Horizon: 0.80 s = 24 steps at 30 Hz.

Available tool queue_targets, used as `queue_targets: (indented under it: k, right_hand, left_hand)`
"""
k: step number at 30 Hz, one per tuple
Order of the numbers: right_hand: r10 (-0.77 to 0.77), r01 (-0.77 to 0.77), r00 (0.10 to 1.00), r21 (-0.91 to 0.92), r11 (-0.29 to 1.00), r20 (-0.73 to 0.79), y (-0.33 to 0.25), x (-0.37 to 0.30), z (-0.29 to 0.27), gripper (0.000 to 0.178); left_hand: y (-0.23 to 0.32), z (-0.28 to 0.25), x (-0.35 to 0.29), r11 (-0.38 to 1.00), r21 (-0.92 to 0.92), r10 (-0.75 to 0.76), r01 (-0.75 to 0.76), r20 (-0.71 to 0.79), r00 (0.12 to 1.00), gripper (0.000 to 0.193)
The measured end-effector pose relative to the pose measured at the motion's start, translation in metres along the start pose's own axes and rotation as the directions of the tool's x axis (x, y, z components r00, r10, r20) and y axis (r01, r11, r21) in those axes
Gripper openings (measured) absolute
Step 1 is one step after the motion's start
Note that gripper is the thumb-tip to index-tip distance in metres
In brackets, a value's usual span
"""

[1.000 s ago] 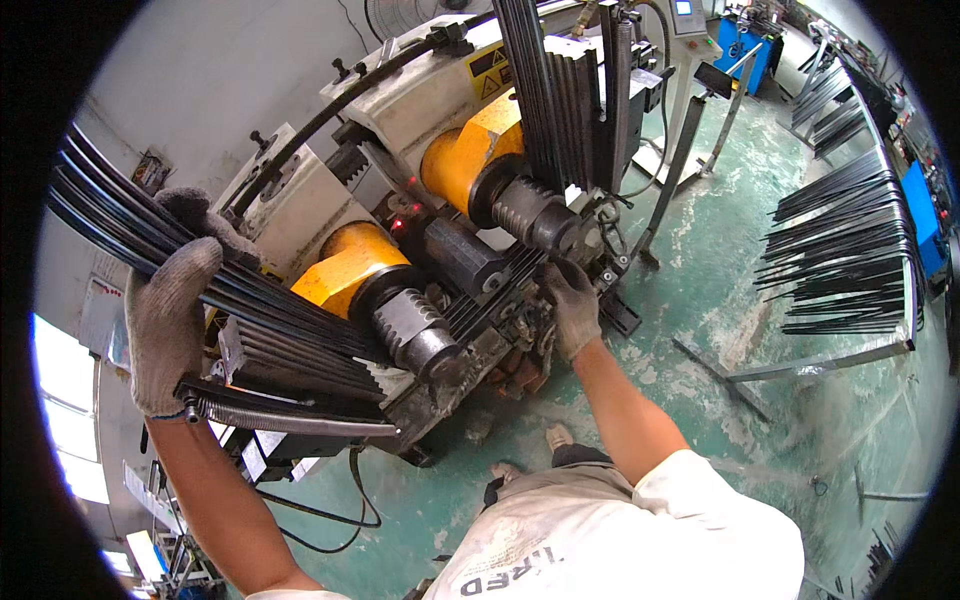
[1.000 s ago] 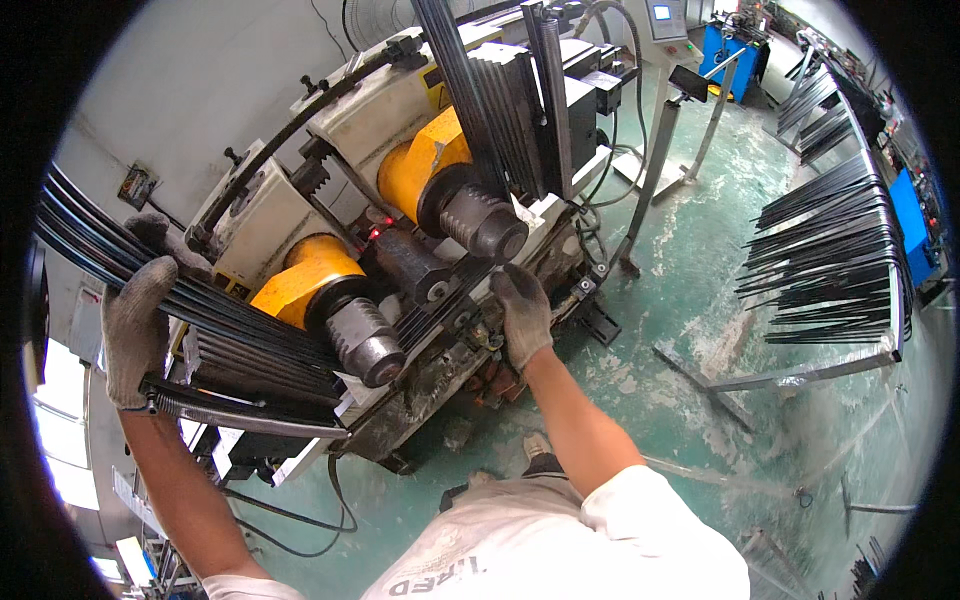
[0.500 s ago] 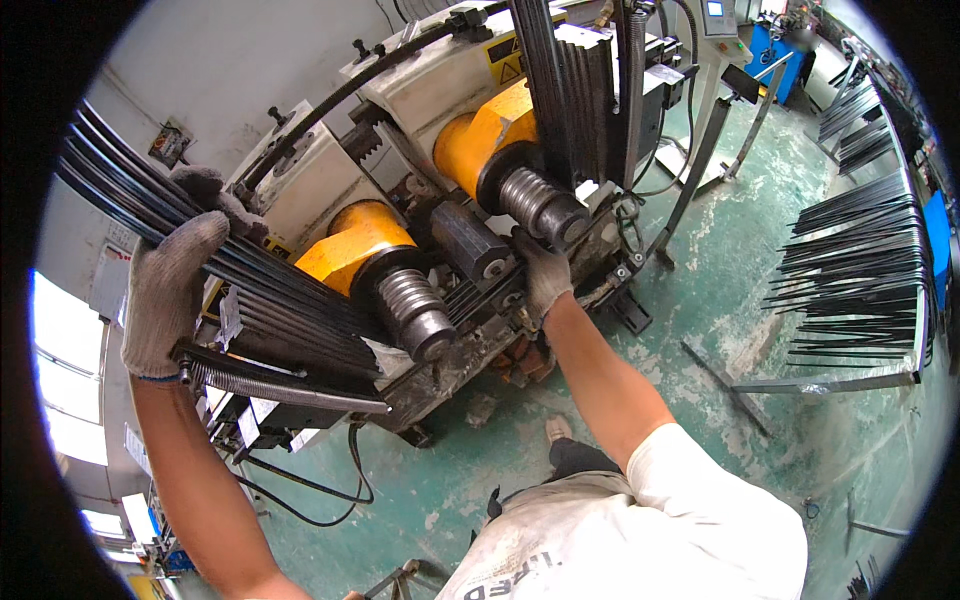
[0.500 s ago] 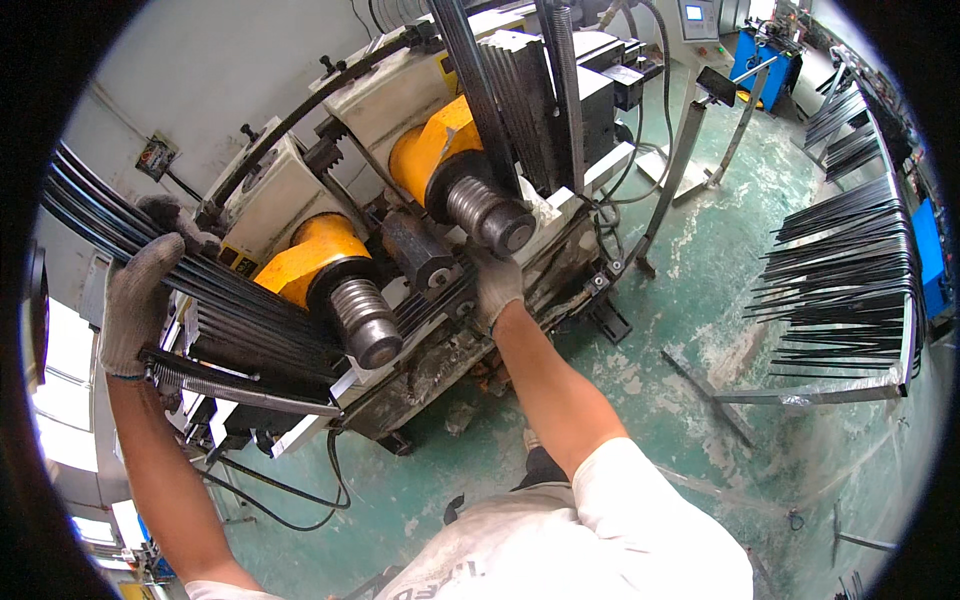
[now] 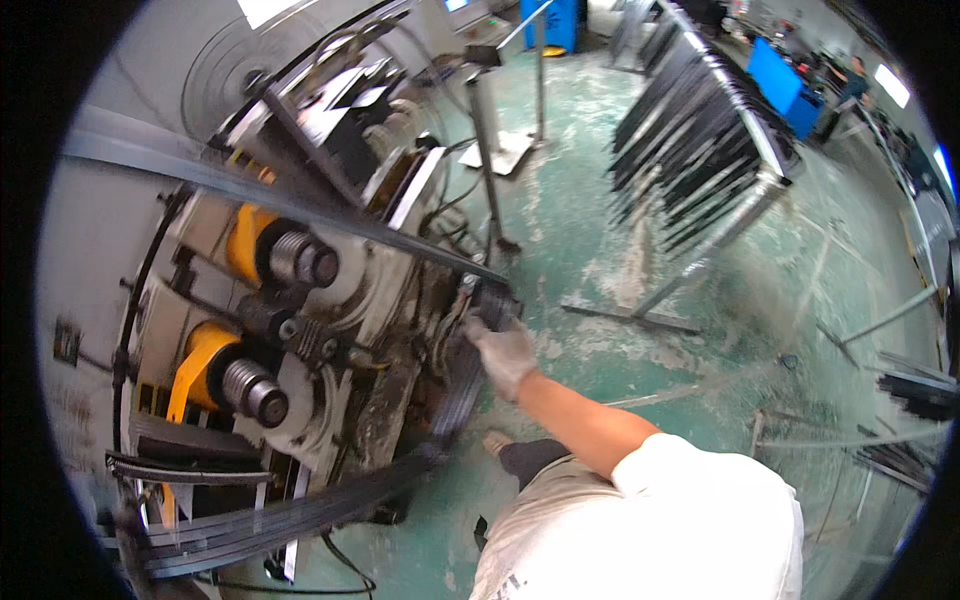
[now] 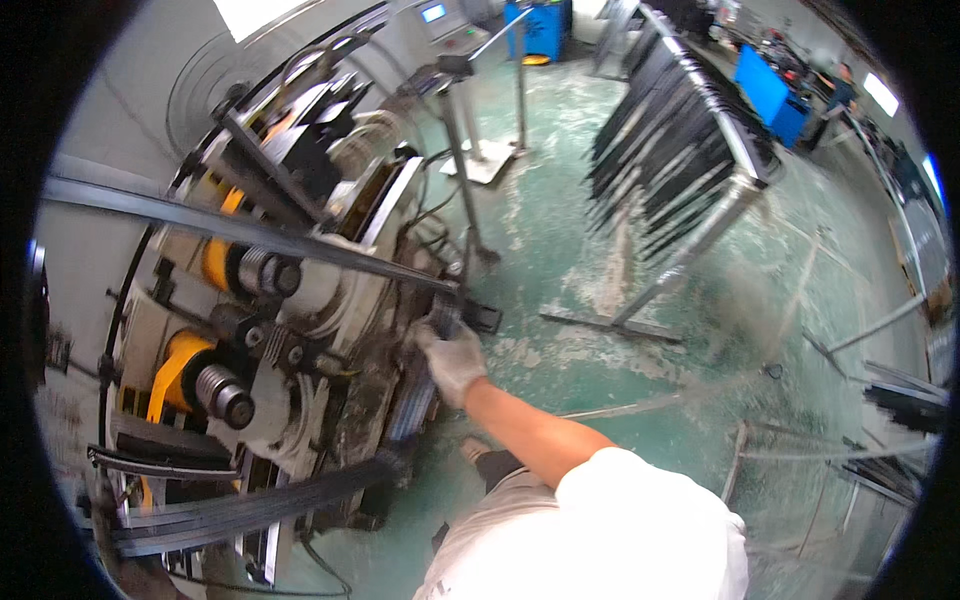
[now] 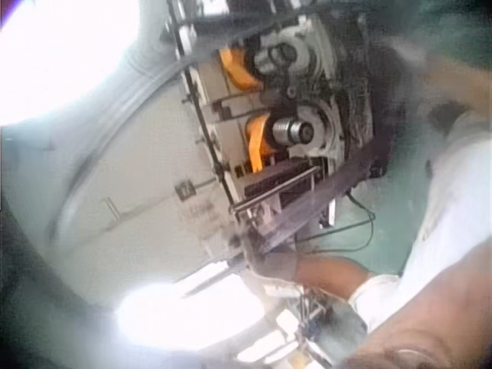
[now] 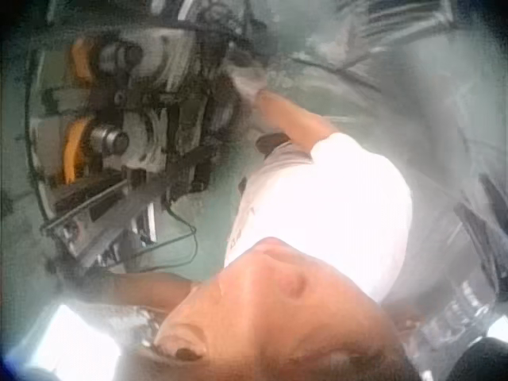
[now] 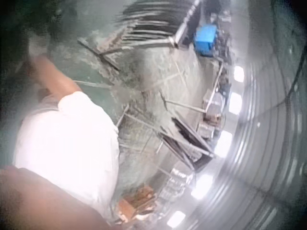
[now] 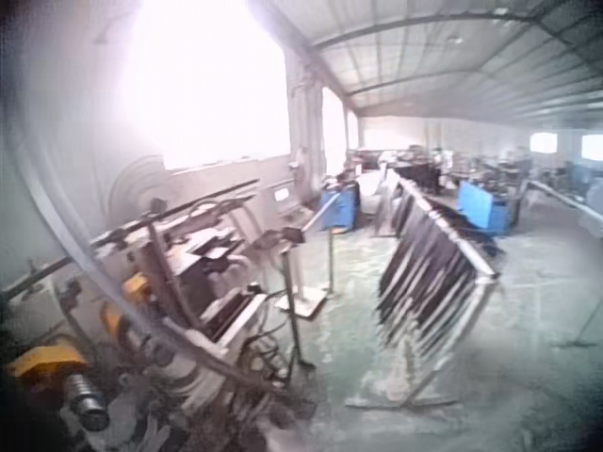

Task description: The person repeatedly picks up bundles of long metal rods, feeds them into a bending machine, and removes the bent rods to place them on a nearby rack. The process is repeated multiple times throughout the clip.

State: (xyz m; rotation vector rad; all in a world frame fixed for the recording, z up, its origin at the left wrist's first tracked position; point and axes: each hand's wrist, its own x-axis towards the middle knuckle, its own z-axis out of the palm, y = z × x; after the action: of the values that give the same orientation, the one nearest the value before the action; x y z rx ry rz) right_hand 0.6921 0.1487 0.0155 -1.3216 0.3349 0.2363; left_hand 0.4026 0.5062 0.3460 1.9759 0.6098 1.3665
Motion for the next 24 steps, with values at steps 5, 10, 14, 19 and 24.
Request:
queue_targets:
  k: [5, 10, 14, 19, 24]
  right_hand:
    - [-0.227, 0.108, 0.902, -0.317, 0.942, -0.368, -0.085, -0.043, -0.207, 0.031]
    - [-0.603, 0.211, 0.598, -0.622, 0.754, -0.529, -0.16, -0.007, -0.441, 0.04]
    - [-0.695, 0.139, 0.553, -0.772, 0.621, -0.46, -0.274, 0.002, -0.503, 0.039]
    - [-0.742, 0.165, 0.536, -0.812, 0.56, -0.402, -0.356, 0.114, -0.633, 0.043]
    - [-0.679, -0.141, 0.6, -0.892, 0.43, -0.423, -0.381, 0.266, -0.716, 0.05]
  left_hand:
    - [-0.027, 0.02, -0.151, 0.781, -0.398, -0.505, 0.482, 0.053, 0.862, 0.042]
    - [-0.051, 0.094, -0.339, -0.124, -0.292, -0.633, 0.949, 0.759, 0.151, 0.042]
    - [-0.044, 0.182, -0.491, -0.465, -0.26, -0.537, 0.846, 0.843, -0.036, 0.048]
    - [-0.033, 0.261, -0.561, -0.53, -0.107, -0.496, 0.841, 0.844, -0.206, 0.043]
    - [0.043, 0.328, -0.563, 0.059, -0.075, -0.505, 0.995, 0.858, 0.094, 0.051]
